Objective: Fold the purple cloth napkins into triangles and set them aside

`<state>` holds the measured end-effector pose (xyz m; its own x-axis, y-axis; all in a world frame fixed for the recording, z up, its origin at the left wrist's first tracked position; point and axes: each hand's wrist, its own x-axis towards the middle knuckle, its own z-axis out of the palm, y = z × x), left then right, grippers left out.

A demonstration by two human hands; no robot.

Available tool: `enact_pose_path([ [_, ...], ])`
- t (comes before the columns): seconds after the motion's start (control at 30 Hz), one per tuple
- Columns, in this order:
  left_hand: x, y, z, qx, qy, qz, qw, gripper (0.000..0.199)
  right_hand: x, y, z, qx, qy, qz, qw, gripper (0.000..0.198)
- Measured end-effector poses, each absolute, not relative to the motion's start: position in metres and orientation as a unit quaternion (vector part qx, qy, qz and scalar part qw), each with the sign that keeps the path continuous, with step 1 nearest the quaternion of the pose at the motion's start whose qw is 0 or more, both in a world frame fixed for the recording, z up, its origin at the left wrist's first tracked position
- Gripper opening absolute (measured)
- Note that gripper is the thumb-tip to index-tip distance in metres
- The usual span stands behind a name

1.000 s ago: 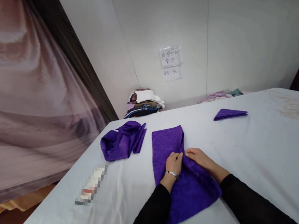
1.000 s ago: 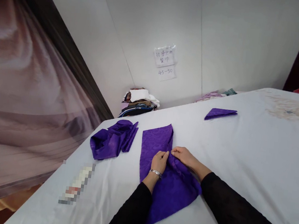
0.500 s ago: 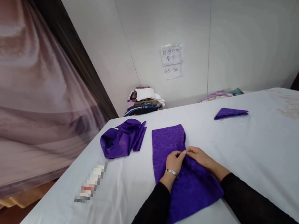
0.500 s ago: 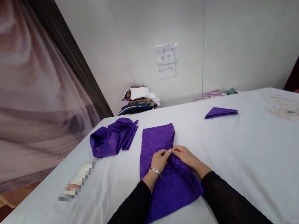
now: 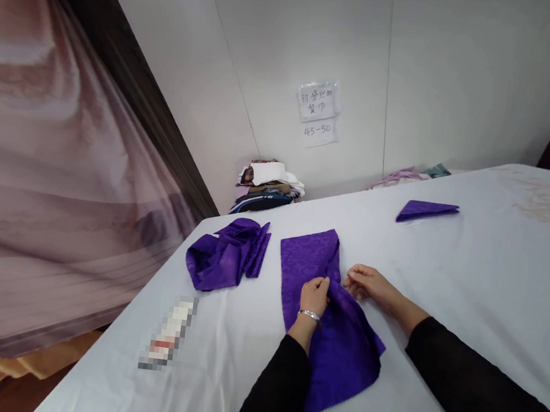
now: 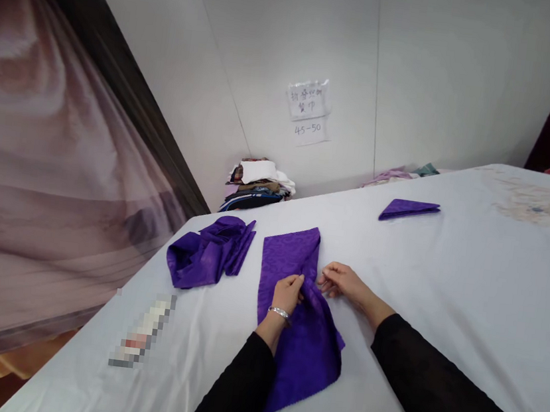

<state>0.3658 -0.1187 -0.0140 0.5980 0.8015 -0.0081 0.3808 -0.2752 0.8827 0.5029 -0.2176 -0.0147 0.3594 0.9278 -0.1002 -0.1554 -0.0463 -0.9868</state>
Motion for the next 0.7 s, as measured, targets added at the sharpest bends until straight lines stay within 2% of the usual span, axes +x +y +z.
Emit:
enact_pose_path([
  [0.27,0.368,-0.135,-0.01,0.774,0.347,0.254,0.464,0.026,0.497,-0.216,-0.023,-0.576,-0.427,0.44,0.541,0.032],
  [0.53,0.36,-0.112,-0.004,0.69,0.398,0.283,0.534,0.025,0.515,-0.219,-0.018,-0.568,-0.323,0.465,0.597,0.031],
  [0.7,0.312,-0.062,0.012,0.604,0.45,0.359,0.551,0.022,0.554,-0.238,-0.013,-0.625,-0.244,0.385,0.634,0.023],
])
